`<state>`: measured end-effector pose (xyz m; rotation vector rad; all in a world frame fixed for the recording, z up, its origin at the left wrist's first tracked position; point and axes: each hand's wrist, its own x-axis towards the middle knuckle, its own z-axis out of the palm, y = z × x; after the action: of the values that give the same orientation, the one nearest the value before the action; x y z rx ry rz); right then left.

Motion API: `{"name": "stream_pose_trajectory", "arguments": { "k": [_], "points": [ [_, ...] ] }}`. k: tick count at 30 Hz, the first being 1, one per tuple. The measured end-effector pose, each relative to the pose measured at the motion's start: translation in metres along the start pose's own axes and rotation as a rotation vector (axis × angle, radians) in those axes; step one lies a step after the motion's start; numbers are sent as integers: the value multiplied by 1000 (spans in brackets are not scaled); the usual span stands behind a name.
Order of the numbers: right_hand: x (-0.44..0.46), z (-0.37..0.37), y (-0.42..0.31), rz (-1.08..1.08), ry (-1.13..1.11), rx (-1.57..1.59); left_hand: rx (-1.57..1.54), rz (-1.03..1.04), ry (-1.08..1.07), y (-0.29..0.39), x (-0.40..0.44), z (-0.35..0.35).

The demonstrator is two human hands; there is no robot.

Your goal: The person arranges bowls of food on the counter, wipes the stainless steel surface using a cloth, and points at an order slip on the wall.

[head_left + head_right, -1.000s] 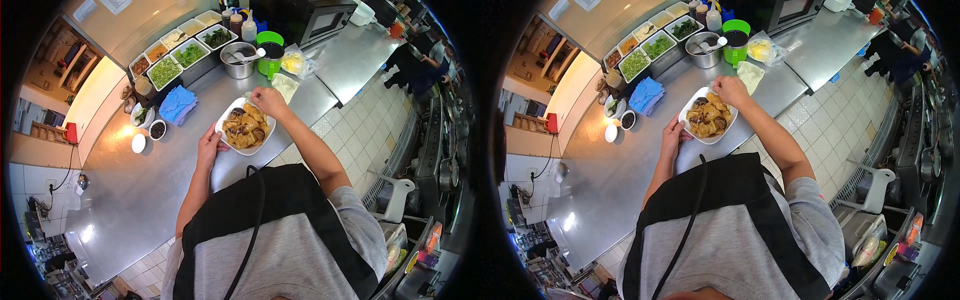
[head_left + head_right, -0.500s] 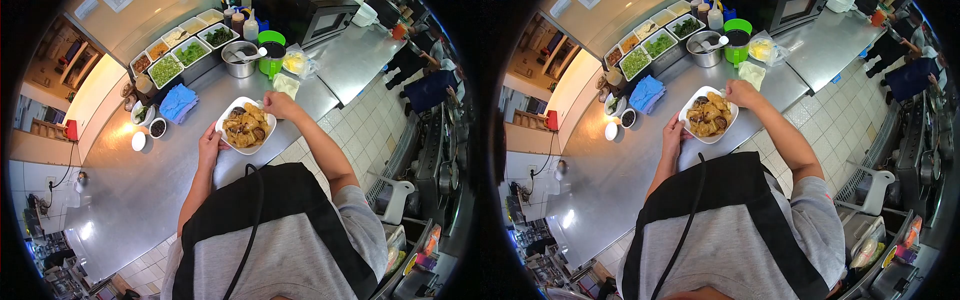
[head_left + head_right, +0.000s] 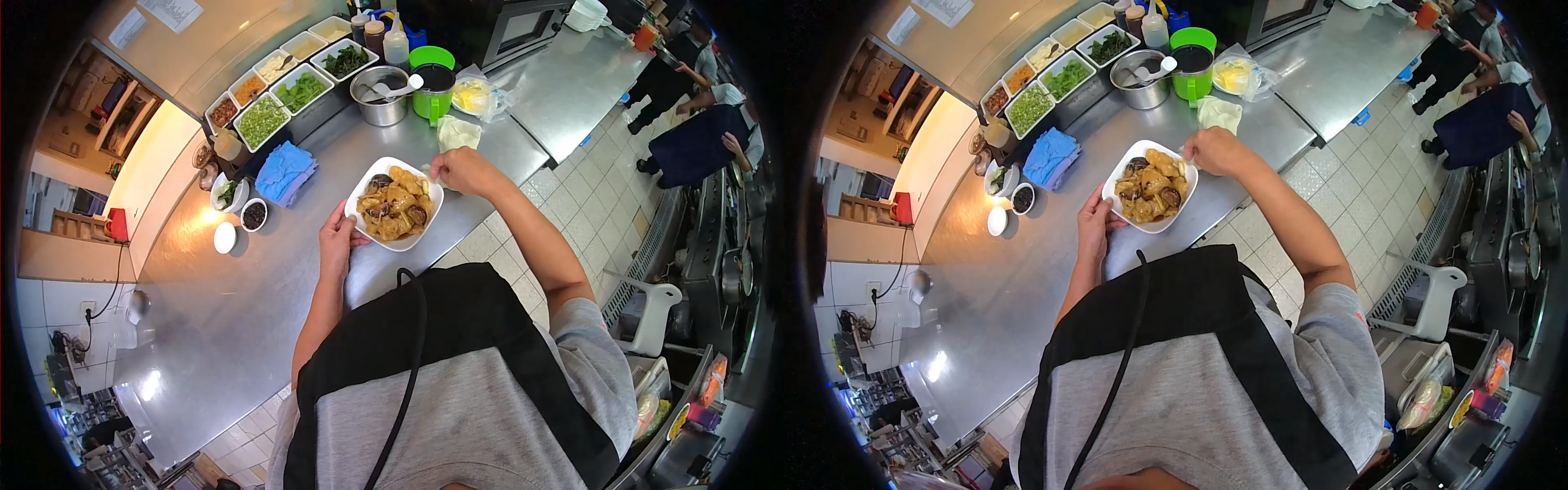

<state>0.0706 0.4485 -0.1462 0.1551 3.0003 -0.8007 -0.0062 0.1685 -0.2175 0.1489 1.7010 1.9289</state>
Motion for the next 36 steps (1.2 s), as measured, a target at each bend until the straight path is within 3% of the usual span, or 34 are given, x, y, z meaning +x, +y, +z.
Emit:
{"name": "stream_pose_trajectory", "arguments": {
  "k": [4, 7, 13, 16, 22, 24, 28, 31, 36],
  "points": [
    [-4, 2, -1, -33, 103, 68, -2, -10, 10, 2, -2, 1],
    [-6, 18, 0, -197, 152, -33, 8, -9, 11, 2, -2, 1],
    [-8, -7, -20, -161, 101, -323, 22, -14, 36, 4, -4, 3],
    [-9, 12, -13, -287, 140, -350, 28, -16, 40, 4, -5, 2],
    [-18, 3, -24, -234, 168, -458, 31, -8, 61, 6, -9, 1],
    [-21, 3, -16, -203, 174, -352, 21, -4, 119, 6, -15, -5],
    [-26, 44, 11, -173, 178, -322, -8, 44, 251, 7, -27, -37],
    [-32, 61, 15, -156, 396, -234, -37, 87, 337, 9, -37, -58],
    [-32, 72, 10, -137, 546, -199, -94, 144, 403, 5, -44, -67]
  ]
}}
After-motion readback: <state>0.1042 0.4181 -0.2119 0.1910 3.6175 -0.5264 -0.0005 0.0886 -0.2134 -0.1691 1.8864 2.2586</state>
